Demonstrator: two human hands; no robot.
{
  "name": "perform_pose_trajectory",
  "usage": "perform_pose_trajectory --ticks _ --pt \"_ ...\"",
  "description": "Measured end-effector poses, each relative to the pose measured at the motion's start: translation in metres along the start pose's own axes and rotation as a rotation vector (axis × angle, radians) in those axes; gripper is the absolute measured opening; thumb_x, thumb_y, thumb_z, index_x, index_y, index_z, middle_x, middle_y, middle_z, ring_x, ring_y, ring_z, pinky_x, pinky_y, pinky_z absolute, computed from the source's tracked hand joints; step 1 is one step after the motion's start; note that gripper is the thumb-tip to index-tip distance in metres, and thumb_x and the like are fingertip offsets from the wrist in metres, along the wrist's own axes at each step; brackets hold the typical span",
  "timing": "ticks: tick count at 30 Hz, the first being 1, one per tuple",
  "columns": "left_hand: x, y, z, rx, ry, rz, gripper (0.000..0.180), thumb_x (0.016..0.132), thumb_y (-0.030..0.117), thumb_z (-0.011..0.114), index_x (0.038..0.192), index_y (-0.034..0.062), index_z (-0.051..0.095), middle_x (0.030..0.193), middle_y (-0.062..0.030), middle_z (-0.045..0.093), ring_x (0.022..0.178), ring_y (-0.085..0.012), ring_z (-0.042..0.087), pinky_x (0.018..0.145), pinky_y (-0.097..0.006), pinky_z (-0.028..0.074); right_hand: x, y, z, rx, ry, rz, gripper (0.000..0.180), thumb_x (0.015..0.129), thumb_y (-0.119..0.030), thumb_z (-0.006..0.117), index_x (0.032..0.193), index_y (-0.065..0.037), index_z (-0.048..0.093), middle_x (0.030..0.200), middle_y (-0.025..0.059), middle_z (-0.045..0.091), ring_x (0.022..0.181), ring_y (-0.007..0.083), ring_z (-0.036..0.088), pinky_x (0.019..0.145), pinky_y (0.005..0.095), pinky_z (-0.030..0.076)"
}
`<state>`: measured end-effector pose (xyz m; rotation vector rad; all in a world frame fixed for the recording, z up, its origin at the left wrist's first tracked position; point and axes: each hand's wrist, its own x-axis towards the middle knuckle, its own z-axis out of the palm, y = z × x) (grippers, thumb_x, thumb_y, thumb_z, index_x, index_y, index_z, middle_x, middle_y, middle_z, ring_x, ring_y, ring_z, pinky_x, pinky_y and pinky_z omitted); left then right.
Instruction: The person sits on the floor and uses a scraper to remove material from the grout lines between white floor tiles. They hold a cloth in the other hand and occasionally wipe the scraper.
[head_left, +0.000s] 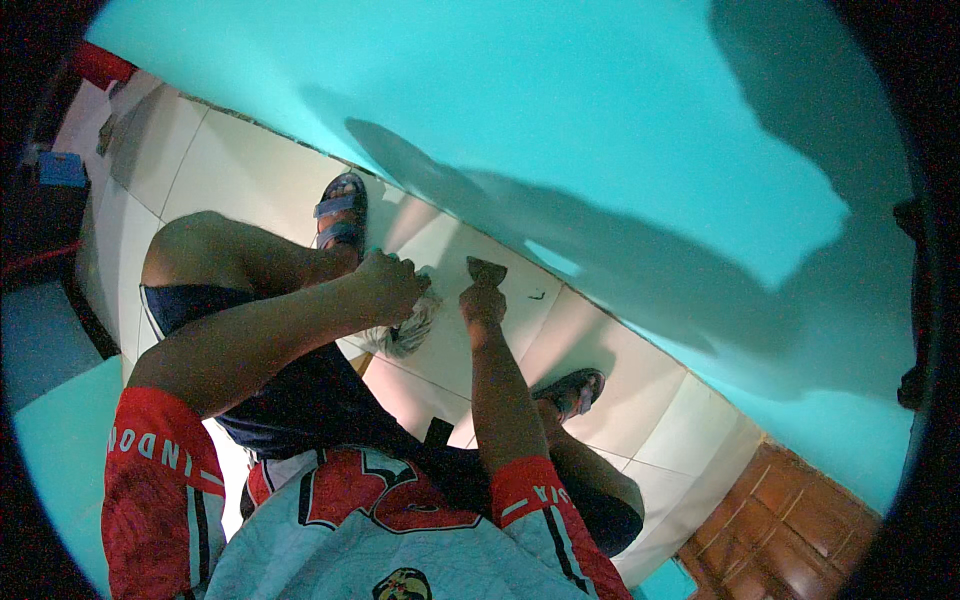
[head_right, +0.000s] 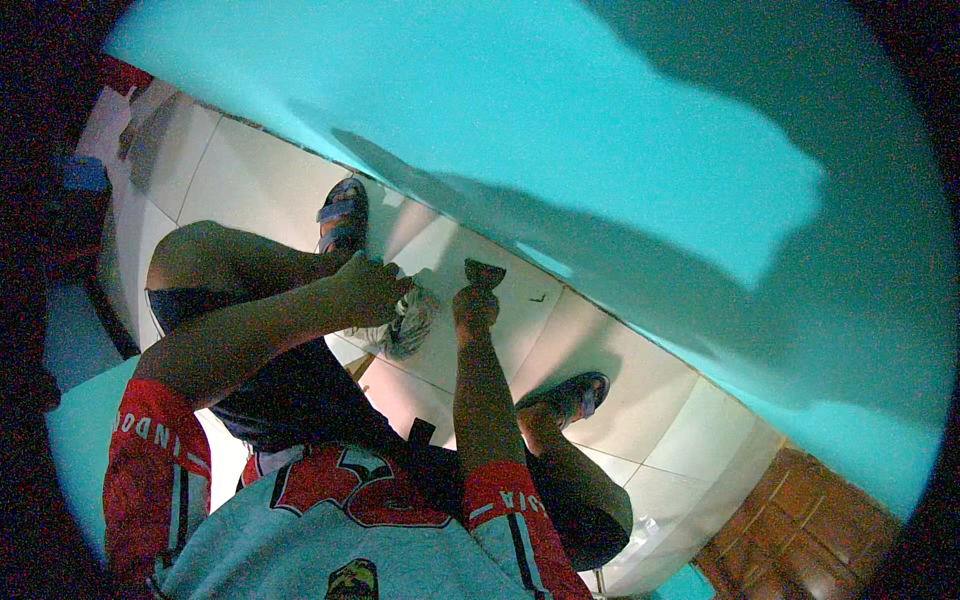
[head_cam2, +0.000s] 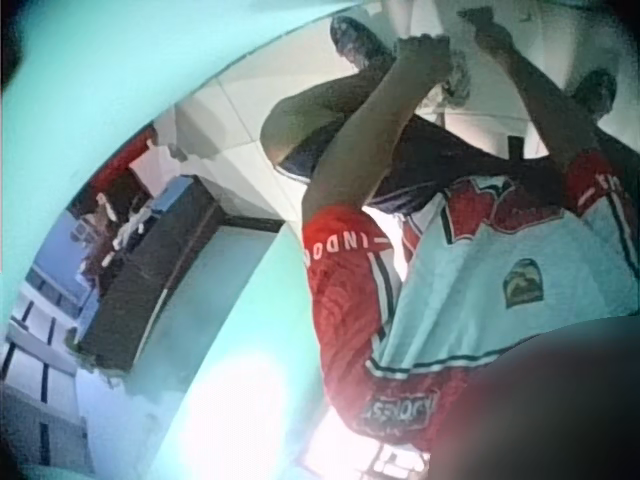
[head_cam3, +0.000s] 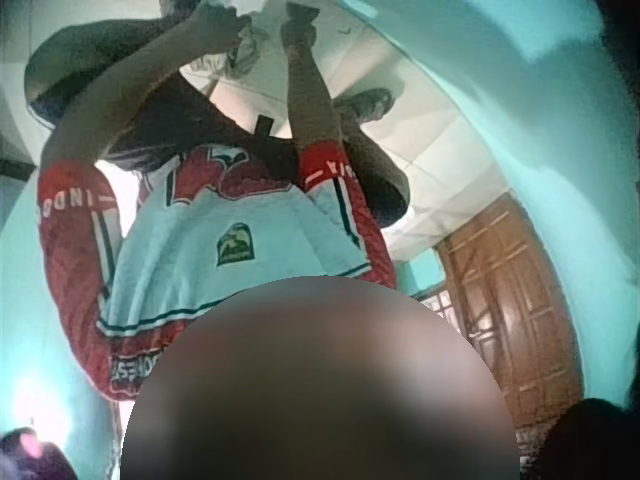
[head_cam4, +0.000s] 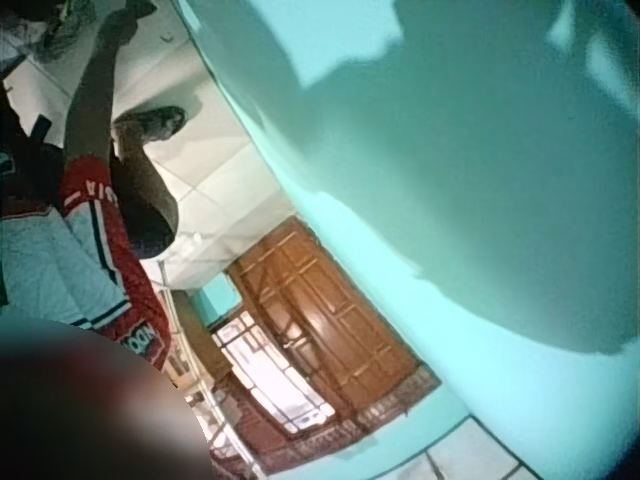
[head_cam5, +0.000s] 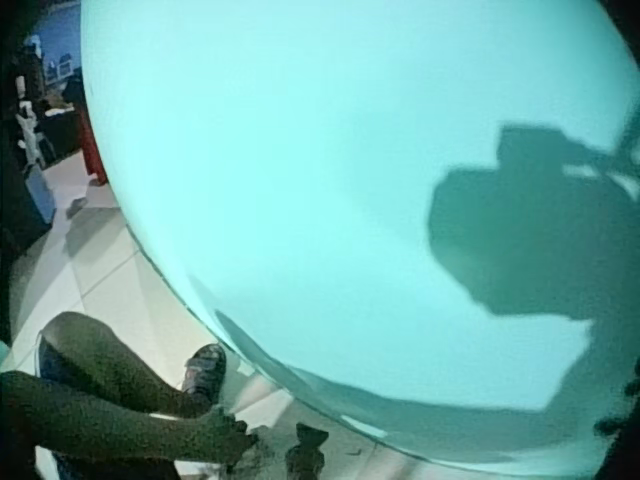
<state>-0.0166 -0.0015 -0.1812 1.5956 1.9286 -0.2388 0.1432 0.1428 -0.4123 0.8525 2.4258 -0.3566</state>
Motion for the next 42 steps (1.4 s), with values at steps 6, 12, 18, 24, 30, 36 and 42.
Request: perform_pose_trajectory --ticks 6,12,18,24,30,36,42 --pt "0.003 -0.003 0.004 0.022 0.038 -0.015 0.042 0.079 0.031 0.069 0.114 0.0081 0.063 0.095 -0.0167 0.067 0.088 -0.0345 0.070 0.075 -0.051 0.055 0.011 0.006 0.038 -0.022 0.176 -0.161 0.019 0.085 -0.028 0.060 0.085 -0.012 0.069 0.076 0.0080 0.068 0.069 0.0260 0.068 0.056 0.0430 0.052" --pt "0.004 -0.003 0.008 0.090 -0.017 0.018 0.053 0.081 0.041 0.064 0.125 0.0123 0.059 0.097 -0.0118 0.065 0.083 -0.0313 0.069 0.065 -0.050 0.051 0.009 -0.001 0.023 0.196 0.105 0.115 0.019 0.086 -0.026 0.058 0.095 -0.014 0.069 0.093 0.0084 0.069 0.083 0.0275 0.068 0.069 0.0395 0.054" --pt "0.002 -0.002 0.007 0.001 0.004 -0.017 0.040 0.082 0.027 0.065 0.116 0.0084 0.062 0.099 -0.0151 0.067 0.091 -0.0346 0.069 0.078 -0.052 0.053 0.002 -0.004 0.005 0.320 0.004 0.301 0.027 0.089 -0.026 0.053 0.103 -0.012 0.070 0.106 0.0140 0.072 0.098 0.0320 0.070 0.083 0.0416 0.056" --pt "0.003 -0.006 0.016 0.129 0.075 0.010 0.050 0.080 0.043 0.063 0.121 0.0129 0.062 0.093 -0.0098 0.065 0.080 -0.0285 0.068 0.065 -0.049 0.050 0.011 0.007 0.023 -0.032 0.268 -0.094 0.013 0.079 -0.025 0.064 0.070 -0.016 0.063 0.062 0.0049 0.060 0.058 0.0271 0.063 0.049 0.0430 0.049" --pt "0.004 -0.007 0.019 0.116 0.045 0.016 0.052 0.081 0.046 0.064 0.120 0.0119 0.062 0.094 -0.0103 0.065 0.081 -0.0295 0.068 0.065 -0.049 0.051 0.009 -0.006 0.018 -0.025 0.085 0.008 0.018 0.084 -0.030 0.063 0.084 -0.013 0.071 0.072 0.0092 0.068 0.066 0.0285 0.068 0.056 0.0432 0.053" --pt "0.009 -0.010 0.031 0.120 0.088 0.043 0.056 0.080 0.049 0.065 0.121 0.0108 0.059 0.089 -0.0128 0.066 0.080 -0.0327 0.068 0.063 -0.049 0.052 0.008 -0.012 0.009 0.039 0.065 -0.050 0.026 0.086 -0.034 0.061 0.089 -0.011 0.071 0.082 0.0134 0.071 0.077 0.0313 0.070 0.067 0.0468 0.056" --pt "0.012 -0.004 0.015 0.101 0.103 0.132 0.058 0.081 0.044 0.068 0.125 0.0090 0.055 0.100 -0.0179 0.065 0.091 -0.0361 0.067 0.077 -0.052 0.053 0.035 -0.017 0.016 0.216 -0.092 0.064 0.032 0.088 -0.028 0.057 0.115 -0.014 0.065 0.107 0.0159 0.070 0.093 0.0335 0.070 0.073 0.0460 0.056"
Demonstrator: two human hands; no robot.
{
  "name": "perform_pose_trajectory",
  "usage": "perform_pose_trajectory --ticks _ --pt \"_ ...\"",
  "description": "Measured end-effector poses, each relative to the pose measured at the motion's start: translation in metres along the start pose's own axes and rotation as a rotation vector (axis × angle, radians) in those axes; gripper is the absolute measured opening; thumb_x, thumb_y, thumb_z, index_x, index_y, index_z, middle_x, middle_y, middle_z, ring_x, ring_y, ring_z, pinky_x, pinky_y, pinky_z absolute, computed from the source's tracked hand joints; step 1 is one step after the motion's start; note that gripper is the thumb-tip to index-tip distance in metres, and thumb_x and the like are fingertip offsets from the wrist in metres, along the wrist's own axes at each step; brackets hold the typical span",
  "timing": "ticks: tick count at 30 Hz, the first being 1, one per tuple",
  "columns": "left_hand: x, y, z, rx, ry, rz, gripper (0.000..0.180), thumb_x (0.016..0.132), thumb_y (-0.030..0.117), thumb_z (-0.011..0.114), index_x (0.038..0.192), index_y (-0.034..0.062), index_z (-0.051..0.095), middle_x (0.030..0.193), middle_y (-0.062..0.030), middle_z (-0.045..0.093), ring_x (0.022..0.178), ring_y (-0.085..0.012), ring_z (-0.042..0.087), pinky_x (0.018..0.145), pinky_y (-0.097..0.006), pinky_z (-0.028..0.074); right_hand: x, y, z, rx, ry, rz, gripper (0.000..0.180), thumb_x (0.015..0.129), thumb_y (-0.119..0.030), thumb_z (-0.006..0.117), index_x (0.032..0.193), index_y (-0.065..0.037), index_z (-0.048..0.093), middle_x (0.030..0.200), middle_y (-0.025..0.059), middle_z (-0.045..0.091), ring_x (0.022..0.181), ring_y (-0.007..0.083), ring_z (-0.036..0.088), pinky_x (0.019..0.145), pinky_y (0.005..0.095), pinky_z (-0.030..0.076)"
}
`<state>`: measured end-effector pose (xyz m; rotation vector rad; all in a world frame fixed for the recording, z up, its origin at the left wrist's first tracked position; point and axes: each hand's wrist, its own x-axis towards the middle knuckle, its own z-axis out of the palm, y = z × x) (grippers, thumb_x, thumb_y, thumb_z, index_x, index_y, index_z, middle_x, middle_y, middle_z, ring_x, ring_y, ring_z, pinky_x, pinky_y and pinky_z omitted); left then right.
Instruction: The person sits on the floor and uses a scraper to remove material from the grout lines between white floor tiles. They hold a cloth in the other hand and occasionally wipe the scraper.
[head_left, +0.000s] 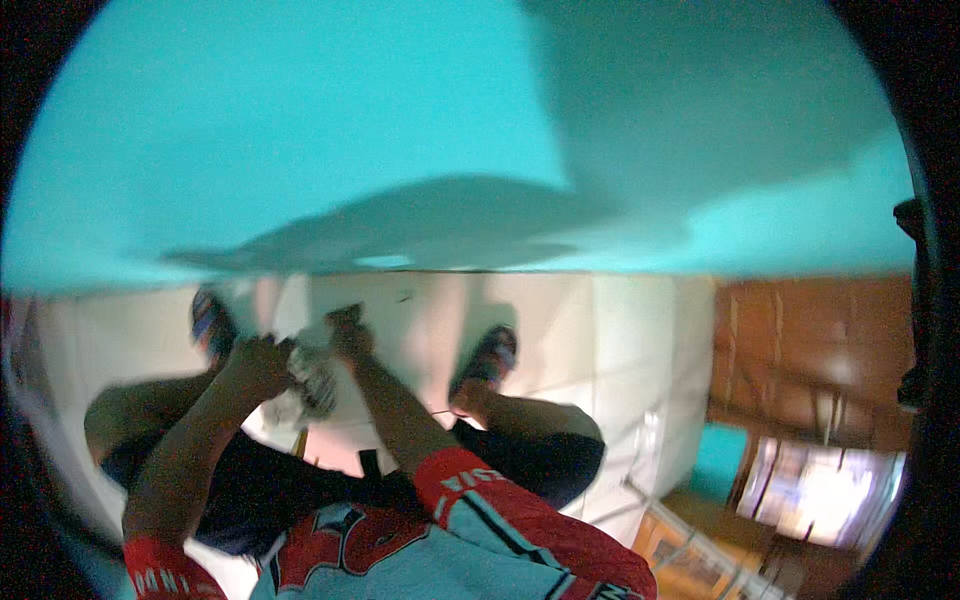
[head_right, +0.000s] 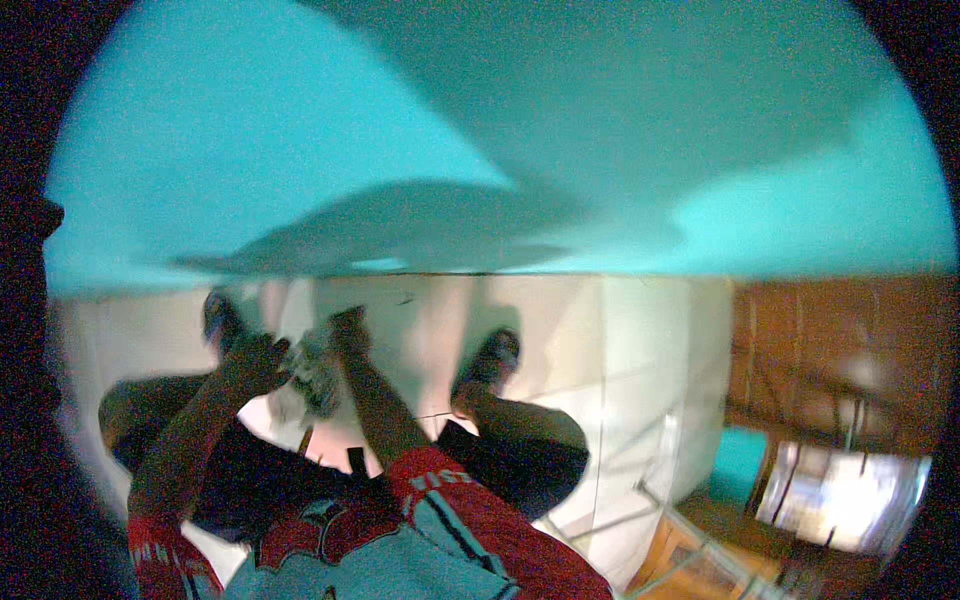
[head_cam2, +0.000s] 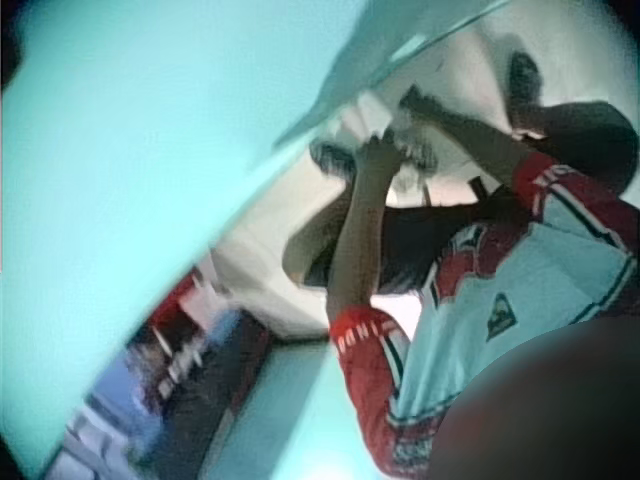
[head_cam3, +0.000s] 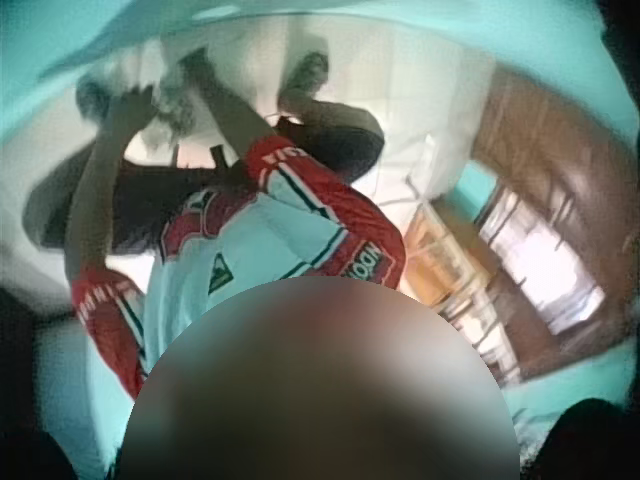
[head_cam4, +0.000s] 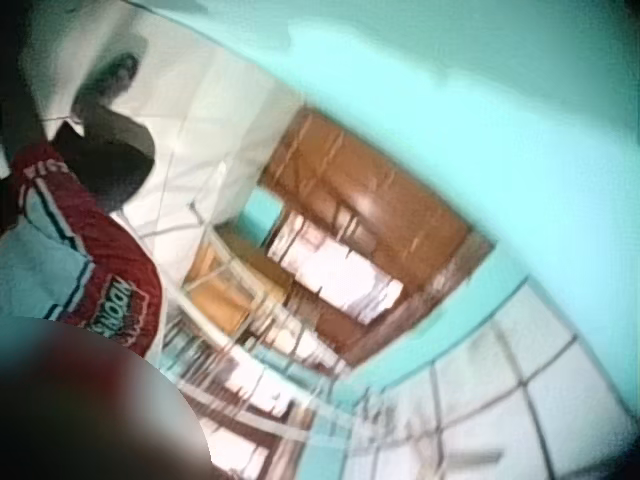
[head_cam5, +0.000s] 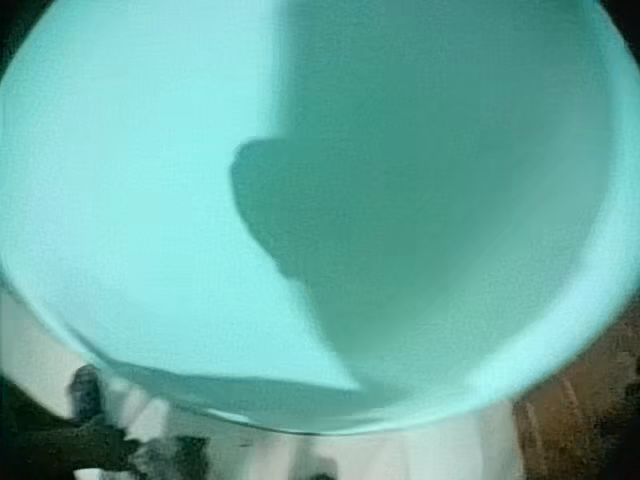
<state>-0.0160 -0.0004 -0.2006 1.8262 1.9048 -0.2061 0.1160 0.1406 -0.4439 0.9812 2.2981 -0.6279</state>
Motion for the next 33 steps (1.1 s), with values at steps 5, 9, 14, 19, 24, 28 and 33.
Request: perform_pose_trajectory --ticks 5,9,14,19,24,28,33 --pt "-0.011 0.029 -0.050 -0.072 0.074 0.081 0.054 0.086 0.035 0.069 0.124 0.0010 0.051 0.105 -0.0242 0.060 0.096 -0.0409 0.063 0.082 -0.051 0.051 -0.028 0.009 0.010 0.247 0.047 -0.025 0.034 0.085 -0.030 0.059 0.115 -0.016 0.066 0.107 0.0158 0.070 0.094 0.0343 0.069 0.076 0.0472 0.055" --pt "-0.020 0.049 -0.071 0.055 -0.050 0.141 0.058 0.085 0.035 0.070 0.127 0.0002 0.050 0.105 -0.0233 0.060 0.097 -0.0400 0.062 0.083 -0.049 0.050 -0.050 0.029 0.025 0.326 0.046 0.010 0.036 0.083 -0.032 0.062 0.116 -0.018 0.067 0.106 0.0156 0.071 0.095 0.0350 0.069 0.078 0.0482 0.055" --pt "-0.018 0.036 -0.044 0.062 -0.010 0.148 0.061 0.087 0.036 0.067 0.133 0.0015 0.047 0.107 -0.0226 0.061 0.099 -0.0387 0.062 0.084 -0.049 0.050 -0.086 0.064 0.052 0.378 0.005 0.042 0.039 0.080 -0.034 0.064 0.116 -0.020 0.068 0.106 0.0155 0.071 0.096 0.0359 0.068 0.080 0.0493 0.054" --pt "0.004 0.018 -0.012 0.061 -0.054 0.046 0.058 0.084 0.045 0.065 0.129 0.0094 0.053 0.107 -0.0180 0.065 0.097 -0.0361 0.066 0.081 -0.053 0.052 -0.123 0.091 0.045 0.356 -0.065 0.100 0.045 0.080 -0.031 0.062 0.123 -0.019 0.065 0.109 0.0186 0.070 0.099 0.0364 0.067 0.087 0.0478 0.053" --pt "0.008 0.017 -0.013 0.088 -0.023 -0.109 0.041 0.083 0.034 0.064 0.115 0.0077 0.061 0.098 -0.0166 0.066 0.088 -0.0354 0.068 0.076 -0.055 0.051 -0.120 0.051 0.023 0.235 -0.003 0.034 0.038 0.088 -0.028 0.052 0.117 -0.005 0.062 0.105 0.0215 0.069 0.096 0.0370 0.068 0.087 0.0488 0.053" --pt "-0.005 0.012 -0.026 0.117 -0.055 -0.231 0.035 0.081 0.033 0.065 0.104 0.0077 0.066 0.092 -0.0162 0.067 0.082 -0.0336 0.069 0.072 -0.054 0.051 -0.104 0.015 0.027 0.116 0.016 -0.030 0.033 0.091 -0.030 0.051 0.107 -0.003 0.061 0.093 0.0203 0.070 0.086 0.0366 0.070 0.080 0.0495 0.055" --pt "-0.029 0.038 -0.009 -0.005 -0.065 -0.184 0.033 0.081 0.025 0.061 0.106 0.0037 0.066 0.093 -0.0185 0.068 0.086 -0.0374 0.067 0.070 -0.060 0.047 -0.071 -0.001 0.039 -0.012 0.194 -0.185 0.028 0.090 -0.028 0.053 0.100 -0.004 0.062 0.081 0.0180 0.069 0.075 0.0361 0.070 0.070 0.0492 0.057"
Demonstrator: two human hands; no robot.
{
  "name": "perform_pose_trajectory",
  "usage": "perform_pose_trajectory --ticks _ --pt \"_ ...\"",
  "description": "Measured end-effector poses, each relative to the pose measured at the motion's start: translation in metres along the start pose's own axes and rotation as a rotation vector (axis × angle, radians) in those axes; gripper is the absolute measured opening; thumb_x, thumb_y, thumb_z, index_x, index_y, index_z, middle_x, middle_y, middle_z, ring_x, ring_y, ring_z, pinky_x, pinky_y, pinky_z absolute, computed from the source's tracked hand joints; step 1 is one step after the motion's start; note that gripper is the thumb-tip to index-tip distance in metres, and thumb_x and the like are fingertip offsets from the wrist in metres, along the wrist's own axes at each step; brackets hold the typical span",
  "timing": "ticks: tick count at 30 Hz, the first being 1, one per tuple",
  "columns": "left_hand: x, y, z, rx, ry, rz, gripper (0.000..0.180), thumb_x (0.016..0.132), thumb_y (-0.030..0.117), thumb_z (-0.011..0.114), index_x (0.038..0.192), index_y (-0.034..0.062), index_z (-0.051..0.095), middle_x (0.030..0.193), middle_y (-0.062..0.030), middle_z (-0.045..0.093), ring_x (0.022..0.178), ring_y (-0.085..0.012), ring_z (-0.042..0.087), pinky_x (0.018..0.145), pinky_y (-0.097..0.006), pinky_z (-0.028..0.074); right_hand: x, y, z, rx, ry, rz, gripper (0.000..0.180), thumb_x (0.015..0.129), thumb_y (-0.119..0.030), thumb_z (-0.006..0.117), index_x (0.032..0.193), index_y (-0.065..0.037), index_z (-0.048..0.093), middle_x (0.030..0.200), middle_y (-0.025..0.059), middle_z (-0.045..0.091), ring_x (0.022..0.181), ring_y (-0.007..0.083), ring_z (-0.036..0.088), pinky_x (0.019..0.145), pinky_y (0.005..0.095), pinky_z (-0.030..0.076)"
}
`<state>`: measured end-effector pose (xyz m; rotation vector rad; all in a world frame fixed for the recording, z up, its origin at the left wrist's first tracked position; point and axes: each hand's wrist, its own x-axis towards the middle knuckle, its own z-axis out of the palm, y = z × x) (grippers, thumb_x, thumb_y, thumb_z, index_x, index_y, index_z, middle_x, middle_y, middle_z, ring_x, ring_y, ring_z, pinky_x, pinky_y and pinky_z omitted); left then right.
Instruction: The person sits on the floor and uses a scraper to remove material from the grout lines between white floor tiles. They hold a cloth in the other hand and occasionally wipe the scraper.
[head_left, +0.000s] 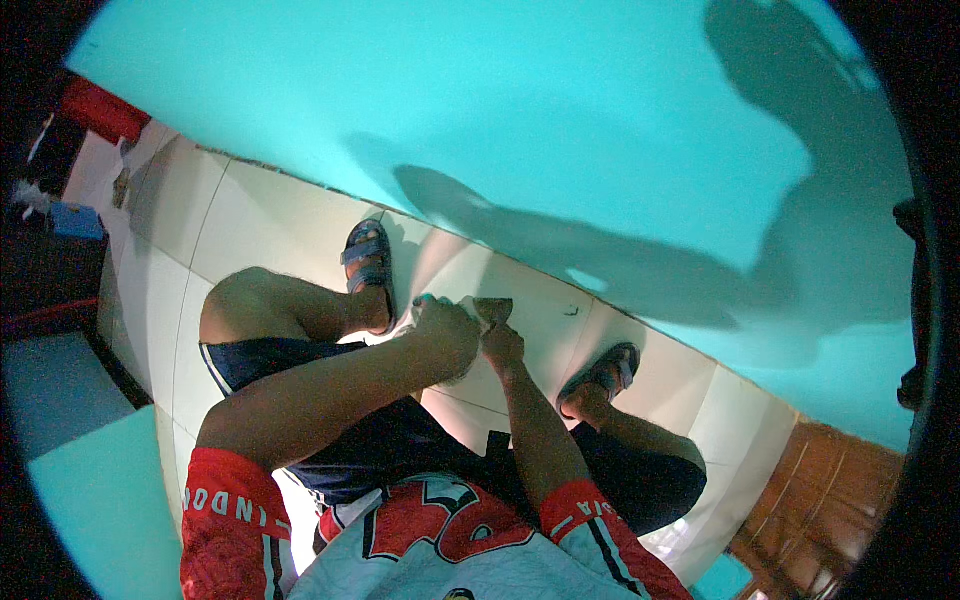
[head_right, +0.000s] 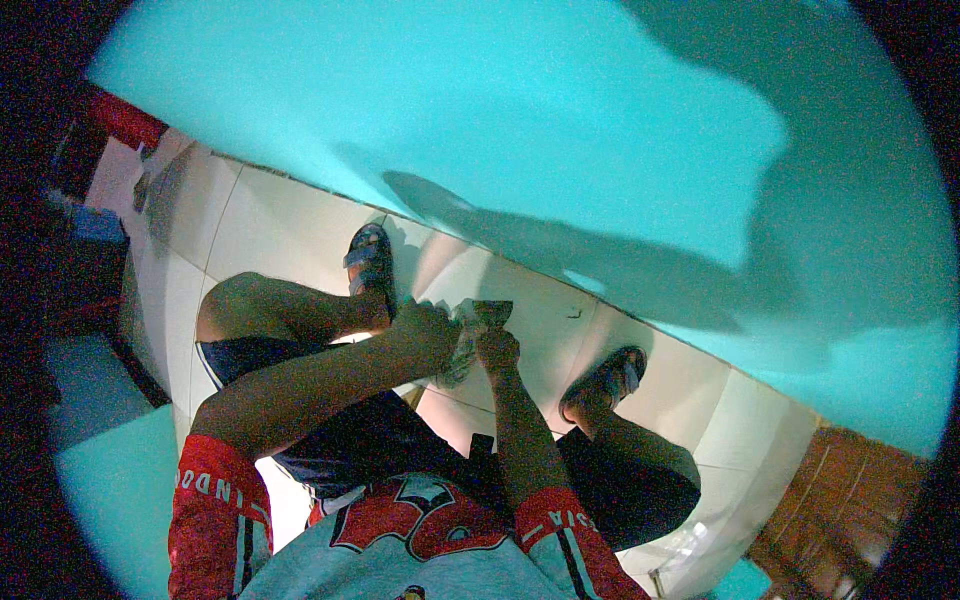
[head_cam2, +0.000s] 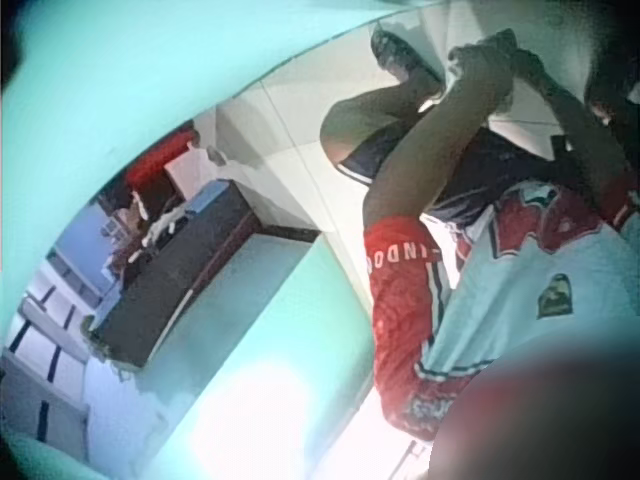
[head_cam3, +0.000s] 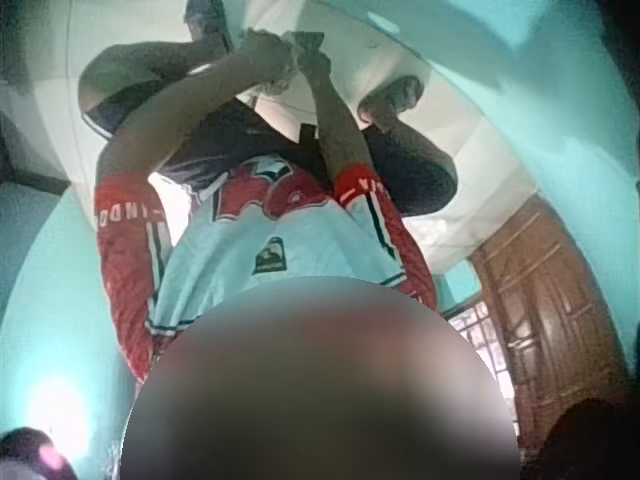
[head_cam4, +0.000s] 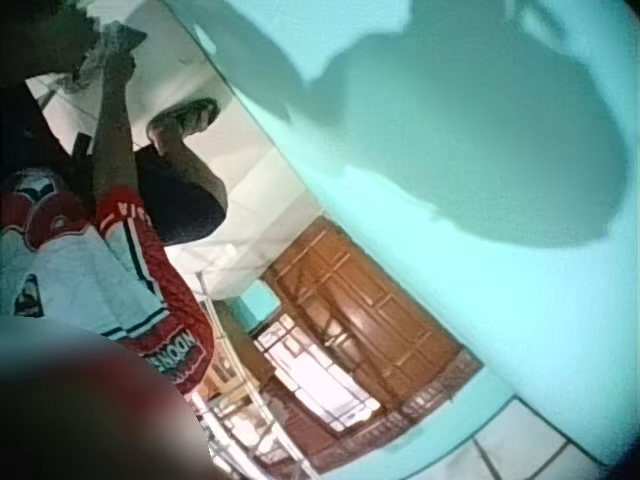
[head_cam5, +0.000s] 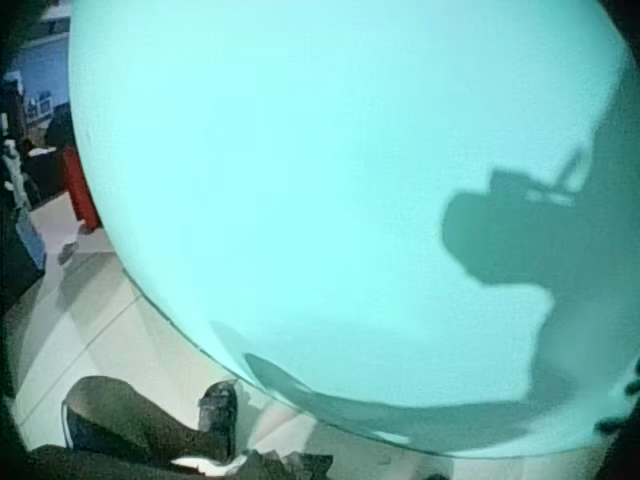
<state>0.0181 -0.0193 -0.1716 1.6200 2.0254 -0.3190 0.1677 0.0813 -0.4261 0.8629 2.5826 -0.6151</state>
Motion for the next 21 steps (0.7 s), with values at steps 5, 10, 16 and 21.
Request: perform_pose_trajectory --ticks 5,10,16,21 --pt "-0.015 -0.006 0.029 -0.101 -0.053 0.059 0.044 0.086 0.020 0.056 0.121 -0.0073 0.058 0.103 -0.0276 0.064 0.089 -0.0451 0.061 0.068 -0.076 0.038 0.052 -0.004 -0.006 -0.262 0.053 -0.150 0.018 0.085 -0.022 0.058 0.076 -0.008 0.066 0.078 0.0141 0.068 0.070 0.0308 0.070 0.062 0.0423 0.057" --pt "-0.004 -0.014 0.046 0.009 0.047 -0.040 0.025 0.078 0.022 0.062 0.095 0.0067 0.072 0.091 -0.0174 0.066 0.081 -0.0336 0.066 0.064 -0.057 0.042 0.061 -0.015 -0.020 -0.150 -0.042 -0.055 0.028 0.087 -0.033 0.056 0.089 -0.009 0.072 0.086 0.0156 0.071 0.081 0.0328 0.070 0.071 0.0461 0.057" --pt "0.000 -0.003 0.068 -0.026 0.097 -0.154 0.038 0.083 0.020 0.059 0.115 0.0015 0.065 0.113 -0.0231 0.062 0.096 -0.0386 0.062 0.077 -0.065 0.041 0.023 -0.050 0.012 0.045 0.037 0.123 0.028 0.088 -0.036 0.058 0.085 -0.011 0.071 0.082 0.0116 0.069 0.078 0.0289 0.070 0.067 0.0418 0.057" --pt "-0.002 0.001 0.052 -0.164 -0.268 -0.033 0.046 0.085 0.021 0.057 0.125 -0.0008 0.058 0.100 -0.0236 0.064 0.087 -0.0405 0.063 0.077 -0.070 0.041 0.070 -0.036 0.031 -0.292 0.215 -0.300 0.025 0.085 -0.033 0.062 0.075 -0.012 0.068 0.075 0.0066 0.066 0.072 0.0274 0.068 0.063 0.0395 0.055"
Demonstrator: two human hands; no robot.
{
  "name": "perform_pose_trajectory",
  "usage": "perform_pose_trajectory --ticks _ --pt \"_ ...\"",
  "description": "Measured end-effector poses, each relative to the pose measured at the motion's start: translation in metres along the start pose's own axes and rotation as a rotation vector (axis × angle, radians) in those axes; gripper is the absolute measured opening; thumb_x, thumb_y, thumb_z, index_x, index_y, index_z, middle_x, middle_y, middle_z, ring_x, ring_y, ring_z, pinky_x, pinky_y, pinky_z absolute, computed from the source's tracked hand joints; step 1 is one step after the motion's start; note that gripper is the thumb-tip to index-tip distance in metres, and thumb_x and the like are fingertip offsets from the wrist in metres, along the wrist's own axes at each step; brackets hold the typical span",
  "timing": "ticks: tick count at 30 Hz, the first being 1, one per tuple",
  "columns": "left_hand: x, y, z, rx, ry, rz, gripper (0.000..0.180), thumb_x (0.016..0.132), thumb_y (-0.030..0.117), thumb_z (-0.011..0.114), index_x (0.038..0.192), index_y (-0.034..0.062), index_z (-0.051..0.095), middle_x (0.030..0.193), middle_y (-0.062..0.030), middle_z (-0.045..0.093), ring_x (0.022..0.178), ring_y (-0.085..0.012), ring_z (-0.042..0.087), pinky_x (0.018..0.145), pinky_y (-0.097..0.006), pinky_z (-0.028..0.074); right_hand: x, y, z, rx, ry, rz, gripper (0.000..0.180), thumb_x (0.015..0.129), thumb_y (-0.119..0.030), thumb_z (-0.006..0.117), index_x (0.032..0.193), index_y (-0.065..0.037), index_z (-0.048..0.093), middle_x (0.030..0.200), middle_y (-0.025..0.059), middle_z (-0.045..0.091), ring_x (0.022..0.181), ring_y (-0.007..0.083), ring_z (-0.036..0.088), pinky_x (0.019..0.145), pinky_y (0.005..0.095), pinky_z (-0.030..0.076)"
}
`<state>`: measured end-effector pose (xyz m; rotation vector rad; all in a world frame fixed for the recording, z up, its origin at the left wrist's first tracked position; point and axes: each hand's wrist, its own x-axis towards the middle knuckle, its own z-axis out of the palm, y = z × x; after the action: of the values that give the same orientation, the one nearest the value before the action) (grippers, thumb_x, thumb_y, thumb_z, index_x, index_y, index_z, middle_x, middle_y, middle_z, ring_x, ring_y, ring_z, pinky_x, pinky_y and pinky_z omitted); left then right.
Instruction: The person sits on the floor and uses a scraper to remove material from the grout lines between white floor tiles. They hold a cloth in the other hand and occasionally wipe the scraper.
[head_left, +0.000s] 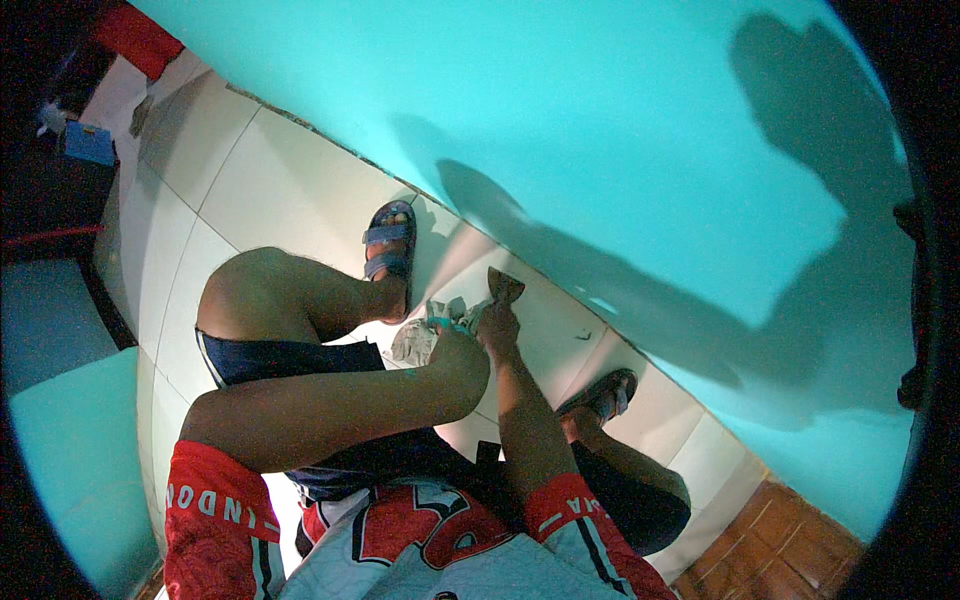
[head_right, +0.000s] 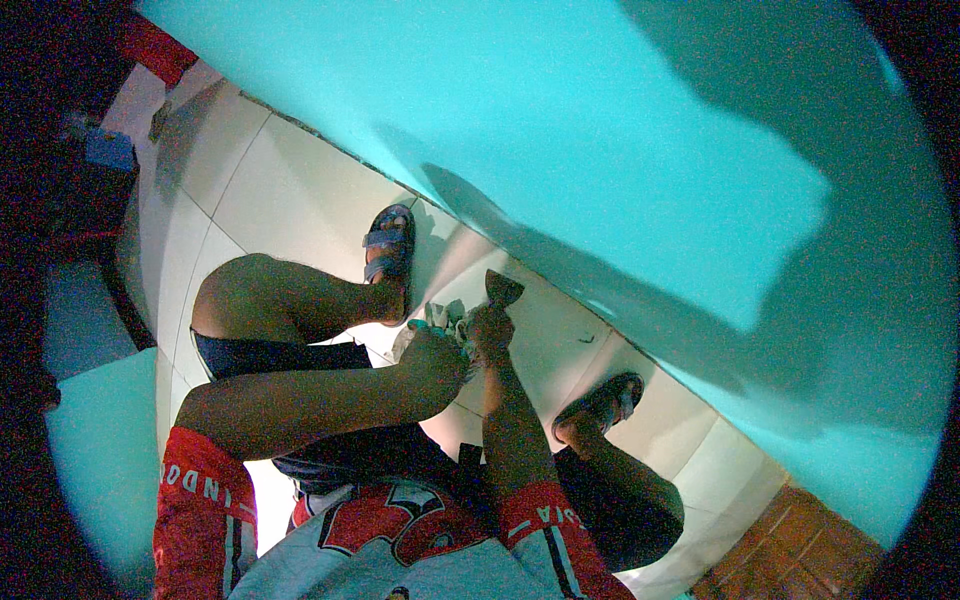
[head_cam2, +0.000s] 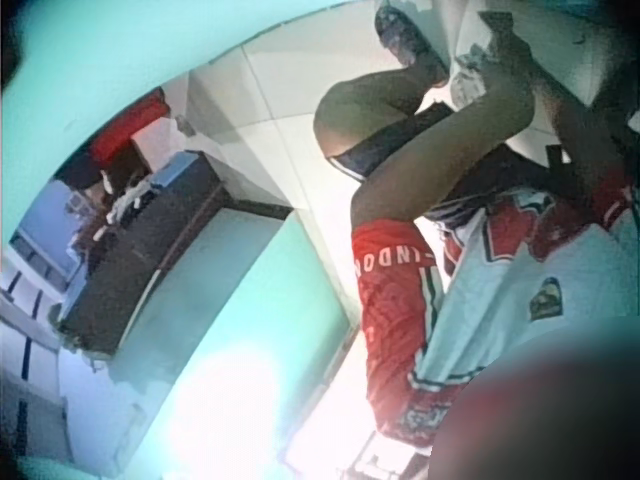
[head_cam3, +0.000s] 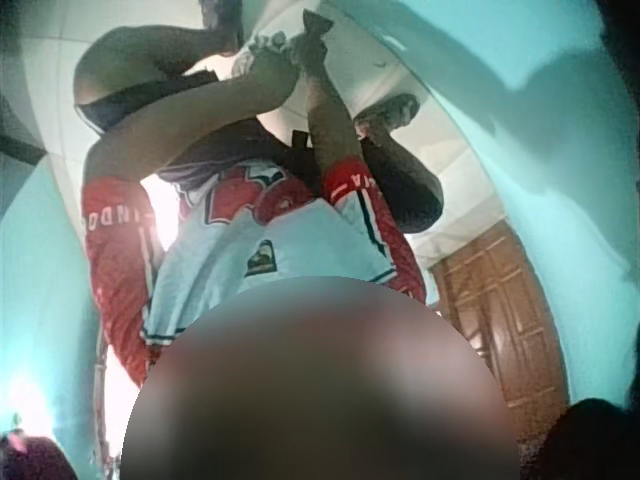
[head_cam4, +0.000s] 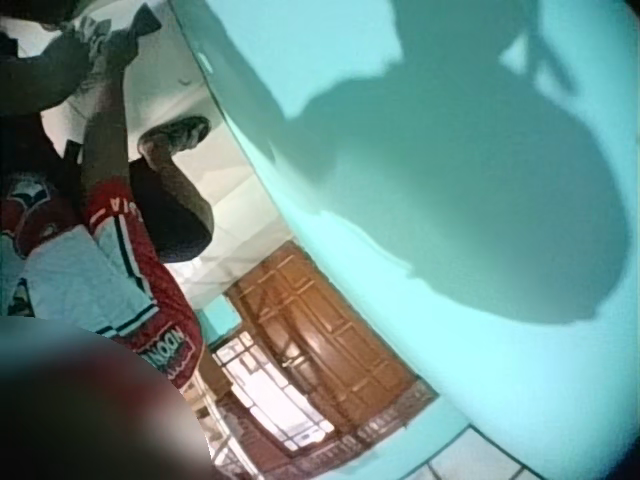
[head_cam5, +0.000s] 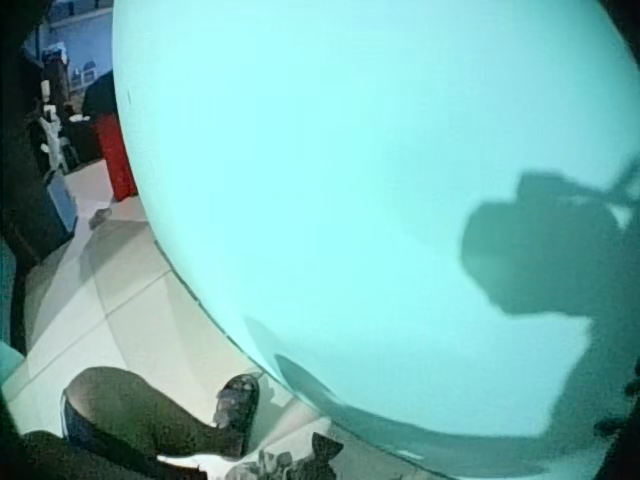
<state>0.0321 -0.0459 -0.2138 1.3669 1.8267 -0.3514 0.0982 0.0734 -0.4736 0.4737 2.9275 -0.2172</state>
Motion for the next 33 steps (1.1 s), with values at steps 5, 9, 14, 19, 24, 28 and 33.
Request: perform_pose_trajectory --ticks 5,9,14,19,24,28,33 --pt "-0.016 -0.006 -0.018 0.099 0.071 -0.119 0.038 0.080 0.018 0.067 0.117 0.0065 0.071 0.116 -0.0184 0.067 0.106 -0.0392 0.061 0.087 -0.075 0.037 0.044 0.044 0.018 0.137 -0.373 -0.050 0.016 0.086 -0.023 0.062 0.076 -0.012 0.069 0.077 0.0075 0.069 0.066 0.0248 0.068 0.057 0.0384 0.054" --pt "-0.013 -0.015 -0.019 0.102 -0.072 -0.174 0.039 0.079 0.018 0.068 0.117 0.0082 0.071 0.114 -0.0155 0.069 0.103 -0.0365 0.063 0.084 -0.071 0.041 0.025 0.013 0.011 -0.002 -0.273 -0.106 0.017 0.088 -0.023 0.060 0.083 -0.009 0.069 0.081 0.0110 0.070 0.069 0.0278 0.070 0.058 0.0405 0.055" --pt "-0.002 -0.012 -0.009 0.098 -0.028 -0.162 0.036 0.079 0.021 0.067 0.113 0.0079 0.072 0.108 -0.0144 0.069 0.097 -0.0345 0.063 0.081 -0.067 0.043 -0.015 -0.051 -0.008 0.279 -0.197 0.286 0.017 0.088 -0.022 0.059 0.085 -0.009 0.070 0.081 0.0108 0.069 0.074 0.0287 0.071 0.061 0.0426 0.057" --pt "-0.002 -0.012 0.005 0.093 0.071 -0.168 0.034 0.079 0.025 0.066 0.109 0.0076 0.073 0.103 -0.0133 0.070 0.092 -0.0325 0.064 0.077 -0.062 0.045 0.028 -0.018 -0.014 0.190 -0.238 0.227 0.022 0.089 -0.023 0.058 0.100 -0.004 0.061 0.085 0.0148 0.069 0.076 0.0304 0.071 0.068 0.0423 0.058" --pt "-0.001 -0.021 0.003 0.156 0.058 -0.166 0.029 0.083 0.030 0.065 0.101 0.0093 0.072 0.098 -0.0102 0.069 0.085 -0.0297 0.063 0.072 -0.055 0.047 0.043 0.009 -0.015 0.067 -0.259 -0.031 0.020 0.086 -0.026 0.060 0.077 -0.010 0.068 0.077 0.0085 0.067 0.070 0.0281 0.068 0.061 0.0404 0.055" --pt "-0.001 -0.024 -0.010 0.109 0.027 -0.155 0.029 0.083 0.030 0.066 0.102 0.0098 0.073 0.099 -0.0102 0.069 0.086 -0.0297 0.063 0.073 -0.056 0.047 -0.004 -0.043 -0.007 0.179 -0.181 0.222 0.019 0.086 -0.026 0.059 0.084 -0.009 0.068 0.073 0.0075 0.065 0.068 0.0268 0.067 0.060 0.0406 0.055" --pt "-0.006 -0.029 -0.013 0.075 -0.009 -0.153 0.029 0.082 0.030 0.067 0.103 0.0104 0.073 0.100 -0.0101 0.069 0.087 -0.0298 0.063 0.074 -0.057 0.046 0.020 -0.016 0.021 0.035 -0.125 0.087 0.018 0.086 -0.025 0.059 0.086 -0.009 0.067 0.071 0.0057 0.065 0.065 0.0240 0.066 0.058 0.0396 0.054"
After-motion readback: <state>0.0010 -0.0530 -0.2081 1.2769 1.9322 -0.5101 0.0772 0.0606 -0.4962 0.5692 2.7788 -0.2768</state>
